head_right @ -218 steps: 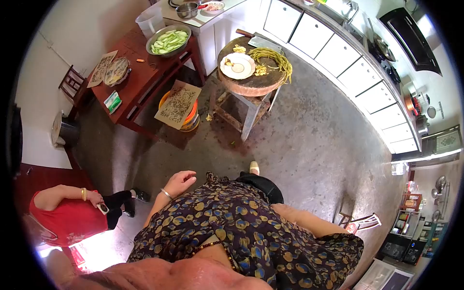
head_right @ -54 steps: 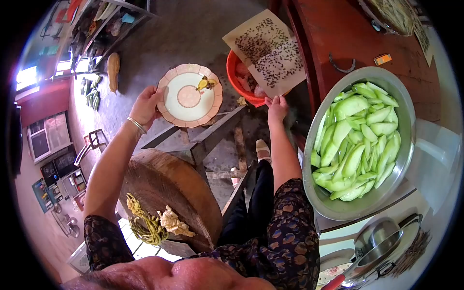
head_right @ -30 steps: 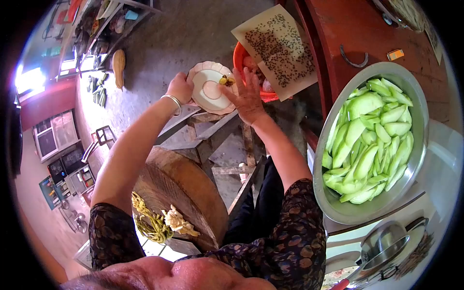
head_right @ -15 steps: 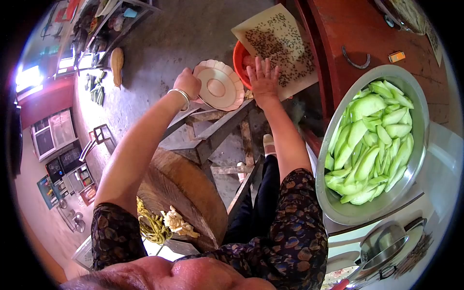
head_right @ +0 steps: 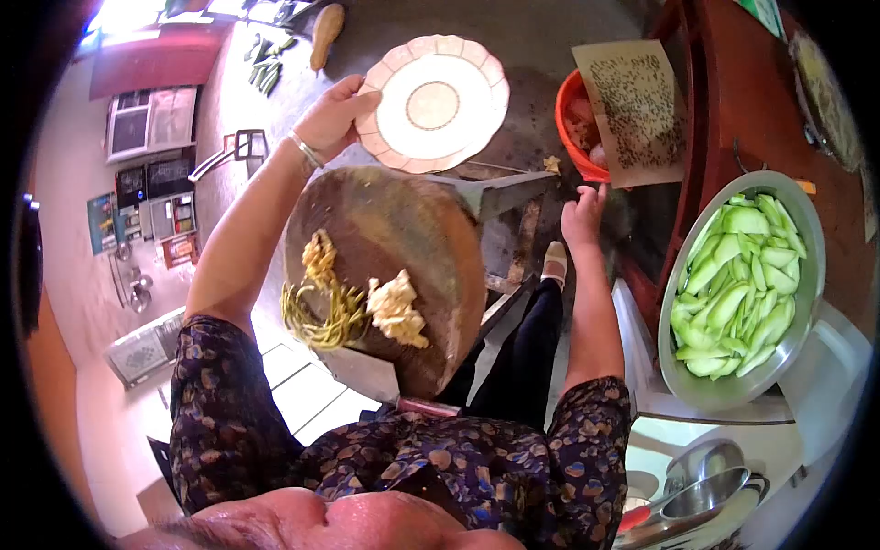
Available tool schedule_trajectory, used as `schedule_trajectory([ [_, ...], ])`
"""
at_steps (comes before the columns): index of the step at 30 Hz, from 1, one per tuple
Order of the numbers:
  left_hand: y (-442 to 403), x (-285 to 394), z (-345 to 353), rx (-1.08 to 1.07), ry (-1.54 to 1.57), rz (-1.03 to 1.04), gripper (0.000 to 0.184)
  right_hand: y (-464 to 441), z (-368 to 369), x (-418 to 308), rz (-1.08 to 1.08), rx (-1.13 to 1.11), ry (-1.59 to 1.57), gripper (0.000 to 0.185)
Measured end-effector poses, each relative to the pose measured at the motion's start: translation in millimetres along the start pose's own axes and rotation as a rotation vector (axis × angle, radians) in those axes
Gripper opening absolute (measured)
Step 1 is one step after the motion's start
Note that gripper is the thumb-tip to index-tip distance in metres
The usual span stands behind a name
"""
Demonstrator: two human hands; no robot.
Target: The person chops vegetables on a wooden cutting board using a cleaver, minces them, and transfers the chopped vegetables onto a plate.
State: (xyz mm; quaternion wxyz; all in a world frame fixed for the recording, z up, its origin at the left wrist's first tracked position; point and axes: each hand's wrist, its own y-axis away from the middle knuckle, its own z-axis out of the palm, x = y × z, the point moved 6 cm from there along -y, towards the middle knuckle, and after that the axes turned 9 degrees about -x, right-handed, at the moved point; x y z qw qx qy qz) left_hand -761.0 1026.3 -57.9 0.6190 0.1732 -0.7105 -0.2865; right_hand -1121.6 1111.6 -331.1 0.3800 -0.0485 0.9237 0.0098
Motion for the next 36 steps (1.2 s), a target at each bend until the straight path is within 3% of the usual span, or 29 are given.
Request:
schedule_trajectory([
  [3,65.6,0.9,-25.1,0.078,0.118,0.075,0.028,13.7,-31.0,-30.0,0.171,-0.058,-0.367,0.015],
  [4,83.6,-6.0,-35.3,0.091,0.148,0.095,0.028,18.5,-52.0,-46.2,0.161,-0.105,-0.338,0.014],
  [7,130.7,-36.2,-65.1,0.113,0.199,0.103,0.027,39.9,-118.4,-121.8,0.049,0.024,-0.211,0.023],
  [11,175.1,-63.7,-79.3,0.145,0.261,0.131,0.026,91.5,-178.9,-205.7,0.042,0.085,-0.373,0.025],
  [12,177.7,-80.9,-85.7,0.164,0.275,0.147,0.027,110.2,-194.0,-243.9,-0.113,0.100,-0.335,0.022],
  [13,183.9,-89.8,-90.1,0.182,0.287,0.160,0.027,130.2,-207.6,-285.7,-0.302,0.074,-0.232,0.016],
  [15,192.6,-96.8,-82.9,0.165,0.371,0.185,0.021,171.1,-208.6,-341.7,-0.420,-0.125,-0.185,0.006],
  [16,193.5,-100.5,-81.4,0.183,0.339,0.167,0.019,192.2,-200.1,-355.6,-0.283,-0.268,-0.269,0.007],
  [17,193.4,-99.3,-72.2,0.201,0.305,0.148,0.017,210.6,-190.7,-362.5,-0.421,-0.290,-0.268,0.009],
  [19,200.6,-85.3,-46.7,0.200,0.314,0.161,0.016,241.5,-170.5,-361.4,-0.333,-0.460,-0.229,0.010],
  [22,181.2,-81.0,-31.7,0.261,0.135,0.157,0.021,265.7,-161.6,-378.4,-0.201,-0.515,-0.185,0.010],
  [24,169.2,-89.6,-29.9,0.276,0.023,0.165,0.027,271.3,-156.4,-389.6,-0.308,-0.431,-0.014,0.014],
  [26,159.1,-78.5,-33.5,0.384,-0.455,0.124,0.027,280.0,-157.3,-399.6,-0.341,-0.394,0.064,0.022],
  [27,161.3,-73.0,-32.8,0.438,-0.695,0.100,0.028,283.4,-156.3,-404.3,-0.359,-0.406,0.133,0.017],
  [28,160.2,-85.5,-33.5,0.331,-0.365,0.001,0.031,285.9,-156.4,-409.8,-0.386,-0.368,0.116,0.014],
  [31,178.3,-80.3,-35.5,0.326,-0.412,0.007,0.034,284.7,-159.6,-414.7,-0.455,-0.220,0.117,0.014],
  [33,188.3,-78.3,-36.1,0.299,-0.535,0.201,0.031,278.0,-168.7,-408.6,-0.457,-0.105,0.136,0.013],
  [36,231.8,-76.3,-25.3,0.225,-0.678,0.416,0.027,254.2,-195.2,-395.6,-0.274,-0.016,0.144,0.008],
])
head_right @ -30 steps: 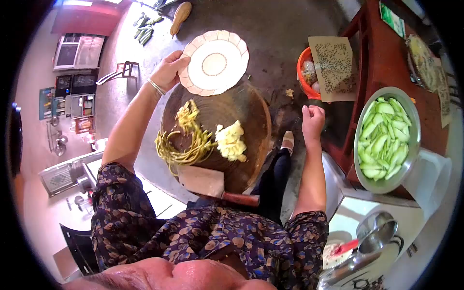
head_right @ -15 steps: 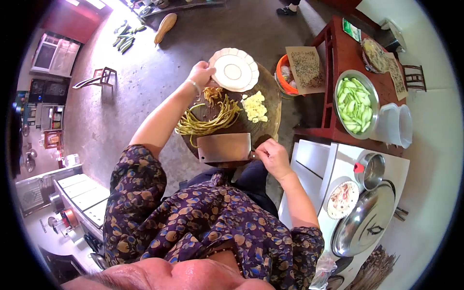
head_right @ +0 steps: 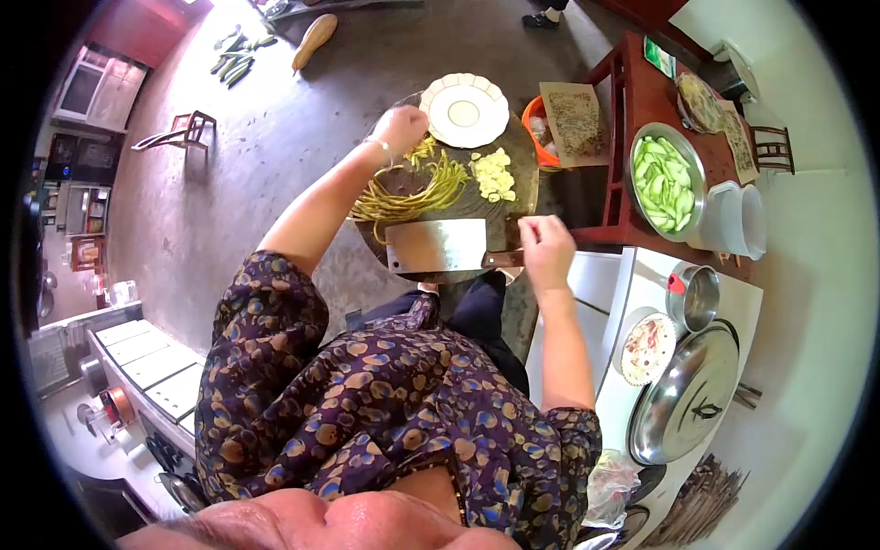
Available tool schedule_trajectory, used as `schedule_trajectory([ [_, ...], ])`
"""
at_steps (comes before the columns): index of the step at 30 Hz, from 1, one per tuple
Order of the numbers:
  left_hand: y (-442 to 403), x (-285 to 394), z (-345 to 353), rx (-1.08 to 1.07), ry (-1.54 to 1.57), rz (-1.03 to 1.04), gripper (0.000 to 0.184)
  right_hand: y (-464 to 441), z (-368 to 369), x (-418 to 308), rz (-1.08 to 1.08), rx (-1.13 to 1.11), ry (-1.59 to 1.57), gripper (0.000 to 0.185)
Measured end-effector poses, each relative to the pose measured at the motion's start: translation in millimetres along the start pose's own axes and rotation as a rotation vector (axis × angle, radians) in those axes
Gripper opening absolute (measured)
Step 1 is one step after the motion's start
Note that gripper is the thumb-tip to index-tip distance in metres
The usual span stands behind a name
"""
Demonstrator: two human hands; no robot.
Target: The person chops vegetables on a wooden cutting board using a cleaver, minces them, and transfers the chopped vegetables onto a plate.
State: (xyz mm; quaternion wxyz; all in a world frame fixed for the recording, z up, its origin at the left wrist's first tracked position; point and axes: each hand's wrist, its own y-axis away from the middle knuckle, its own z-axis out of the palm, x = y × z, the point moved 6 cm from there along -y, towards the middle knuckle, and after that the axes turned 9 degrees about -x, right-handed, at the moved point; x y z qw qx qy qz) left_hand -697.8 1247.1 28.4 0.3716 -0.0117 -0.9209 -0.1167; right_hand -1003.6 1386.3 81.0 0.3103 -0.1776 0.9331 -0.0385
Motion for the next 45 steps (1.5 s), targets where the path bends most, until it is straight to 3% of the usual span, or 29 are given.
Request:
schedule_trajectory([
  [2,31.6,6.5,19.5,-0.088,-0.334,0.176,0.032,-5.4,1.7,11.5,0.036,-0.151,0.213,0.015],
  [3,59.0,24.8,20.6,-0.185,-0.319,0.249,0.034,-2.9,10.8,2.8,-0.086,-0.231,0.172,0.022],
  [4,71.4,24.8,30.8,-0.284,-0.424,0.102,0.029,3.4,22.3,-8.4,-0.206,-0.311,0.130,0.029],
  [5,89.4,18.5,36.1,-0.180,-0.408,0.171,0.044,11.7,34.1,-19.5,-0.327,-0.390,0.089,0.037],
  [6,88.8,3.7,54.6,-0.154,-0.435,0.245,0.050,26.5,57.8,-13.1,-0.203,-0.645,0.231,0.062],
  [8,90.1,-7.6,76.1,-0.111,-0.484,0.301,0.063,35.0,72.8,-17.3,-0.218,-0.623,0.487,0.069],
  [12,75.6,-12.6,109.1,-0.112,-0.495,0.217,0.063,30.7,94.5,-16.7,-0.226,-0.556,0.615,0.072],
  [15,61.0,-31.1,136.3,-0.088,-0.517,0.214,0.056,31.6,94.4,-20.1,-0.223,-0.687,0.565,0.077],
  [19,56.6,-39.7,157.3,-0.068,-0.694,0.250,0.029,49.1,55.4,-43.3,-0.279,-0.642,0.319,0.071],
  [20,58.5,-47.2,160.4,0.001,-0.608,0.368,0.022,54.9,36.7,-50.0,-0.289,-0.598,0.272,0.063],
  [23,104.2,7.3,91.2,-0.177,-0.542,0.203,0.023,84.7,-0.5,-30.8,-0.167,-0.679,0.254,0.060],
  [26,101.4,-58.0,149.2,-0.118,-0.455,0.337,0.016,115.8,-22.9,-9.4,-0.037,-0.510,-0.023,0.045],
  [30,126.4,-52.6,157.4,0.099,-0.555,0.463,0.017,108.7,-16.4,-26.6,0.267,-0.368,-0.234,0.025],
  [31,129.7,-50.2,156.7,0.095,-0.573,0.454,0.018,102.8,-5.8,-22.1,0.272,-0.359,-0.193,0.024],
  [34,133.4,-53.9,164.8,-0.043,-0.587,0.414,0.048,85.6,27.6,-10.4,0.267,-0.345,-0.099,0.022],
  [37,144.2,-39.5,151.5,0.223,-0.581,0.436,0.016,68.7,39.7,-15.2,0.210,-0.344,-0.037,0.024],
  [42,158.0,2.8,118.3,0.176,-0.620,0.400,0.045,63.2,40.0,-16.6,0.194,-0.373,0.069,0.028],
  [45,143.6,-10.1,136.2,0.333,-0.607,0.369,0.041,56.6,38.0,-23.6,0.057,-0.304,0.079,0.028],
])
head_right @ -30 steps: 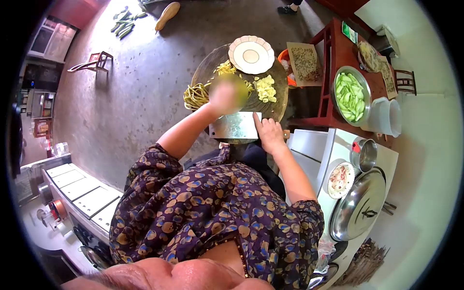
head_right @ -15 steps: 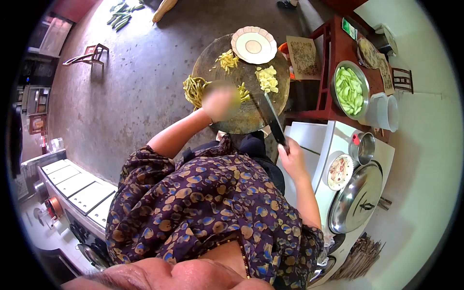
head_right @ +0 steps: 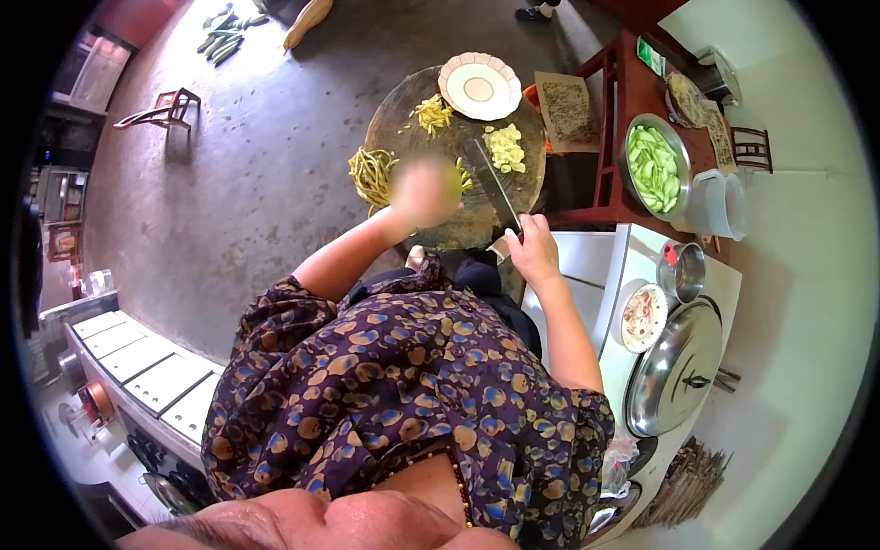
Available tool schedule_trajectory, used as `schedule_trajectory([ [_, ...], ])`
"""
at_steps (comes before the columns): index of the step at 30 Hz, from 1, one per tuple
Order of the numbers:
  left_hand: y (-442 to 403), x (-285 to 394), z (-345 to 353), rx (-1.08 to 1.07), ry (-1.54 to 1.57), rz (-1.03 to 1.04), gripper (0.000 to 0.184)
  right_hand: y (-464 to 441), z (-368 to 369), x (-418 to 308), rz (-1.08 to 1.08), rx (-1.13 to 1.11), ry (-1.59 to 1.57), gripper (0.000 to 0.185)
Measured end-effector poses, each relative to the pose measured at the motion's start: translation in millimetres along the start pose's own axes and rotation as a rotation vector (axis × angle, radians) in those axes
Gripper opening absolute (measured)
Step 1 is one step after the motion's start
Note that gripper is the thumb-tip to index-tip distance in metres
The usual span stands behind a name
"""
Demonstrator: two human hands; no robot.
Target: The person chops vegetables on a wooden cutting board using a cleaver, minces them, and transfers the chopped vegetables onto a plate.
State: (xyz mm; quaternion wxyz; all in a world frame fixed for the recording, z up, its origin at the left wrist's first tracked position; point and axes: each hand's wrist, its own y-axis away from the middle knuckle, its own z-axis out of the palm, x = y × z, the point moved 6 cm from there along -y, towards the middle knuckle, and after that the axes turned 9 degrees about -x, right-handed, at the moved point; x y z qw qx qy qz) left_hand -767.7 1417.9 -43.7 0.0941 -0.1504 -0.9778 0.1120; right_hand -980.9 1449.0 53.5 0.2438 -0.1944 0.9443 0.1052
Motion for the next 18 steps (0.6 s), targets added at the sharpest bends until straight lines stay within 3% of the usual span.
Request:
schedule_trajectory([
  [2,-7.1,-0.9,3.7,0.053,0.055,-0.022,0.034,-9.6,7.5,2.7,-0.026,-0.003,0.022,0.025],
  [3,-13.8,-2.7,11.8,-0.053,0.093,-0.022,0.029,-13.0,10.2,3.9,-0.041,-0.008,0.031,0.024],
  [7,-15.0,0.6,22.6,-0.072,0.193,0.007,0.011,-23.4,16.8,5.9,-0.017,-0.129,0.142,0.020],
  [9,-8.9,8.2,12.6,-0.039,0.207,0.017,0.021,-25.2,17.4,4.5,0.012,-0.190,0.125,0.021],
  [13,-15.2,30.5,-38.5,-0.483,-0.051,-0.055,0.047,-28.3,16.1,4.7,0.007,-0.241,0.135,0.024],
  [18,-16.2,33.4,-34.5,-0.469,-0.099,-0.058,0.052,-25.8,-5.6,-15.8,-0.038,-0.271,0.165,0.029],
])
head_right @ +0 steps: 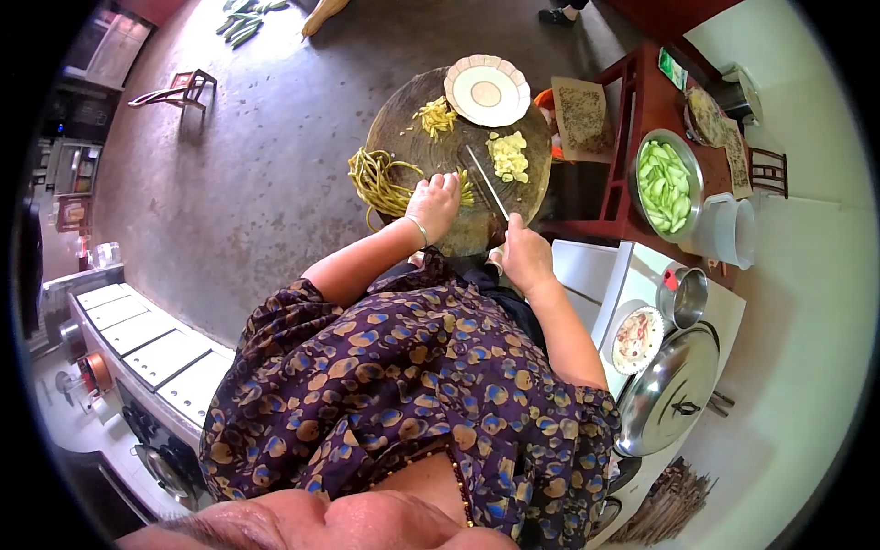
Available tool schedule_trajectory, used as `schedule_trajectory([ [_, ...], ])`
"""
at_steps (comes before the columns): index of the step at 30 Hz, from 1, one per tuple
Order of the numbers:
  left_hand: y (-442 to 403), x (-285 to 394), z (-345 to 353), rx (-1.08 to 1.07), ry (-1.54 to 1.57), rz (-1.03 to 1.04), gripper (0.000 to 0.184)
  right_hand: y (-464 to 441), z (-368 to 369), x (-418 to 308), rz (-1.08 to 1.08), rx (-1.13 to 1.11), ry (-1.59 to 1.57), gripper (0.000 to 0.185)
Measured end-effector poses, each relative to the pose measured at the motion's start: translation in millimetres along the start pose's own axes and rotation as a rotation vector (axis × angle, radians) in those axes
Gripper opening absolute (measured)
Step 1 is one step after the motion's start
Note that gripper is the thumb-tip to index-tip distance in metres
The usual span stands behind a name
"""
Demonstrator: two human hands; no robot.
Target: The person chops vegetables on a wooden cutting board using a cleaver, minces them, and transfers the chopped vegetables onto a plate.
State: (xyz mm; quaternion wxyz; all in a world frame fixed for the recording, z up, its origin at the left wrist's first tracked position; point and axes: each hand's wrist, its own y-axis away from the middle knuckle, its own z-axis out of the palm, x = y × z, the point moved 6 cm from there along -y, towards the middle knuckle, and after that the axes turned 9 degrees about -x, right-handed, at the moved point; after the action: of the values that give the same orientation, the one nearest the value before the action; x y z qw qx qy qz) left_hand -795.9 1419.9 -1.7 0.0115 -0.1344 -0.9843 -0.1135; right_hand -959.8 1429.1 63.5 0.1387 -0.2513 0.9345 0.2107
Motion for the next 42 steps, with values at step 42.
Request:
schedule_trajectory([
  [42,-3.0,-15.0,-7.1,0.143,0.427,-0.001,0.029,-18.9,24.8,-14.0,0.071,-0.144,0.176,0.017],
])
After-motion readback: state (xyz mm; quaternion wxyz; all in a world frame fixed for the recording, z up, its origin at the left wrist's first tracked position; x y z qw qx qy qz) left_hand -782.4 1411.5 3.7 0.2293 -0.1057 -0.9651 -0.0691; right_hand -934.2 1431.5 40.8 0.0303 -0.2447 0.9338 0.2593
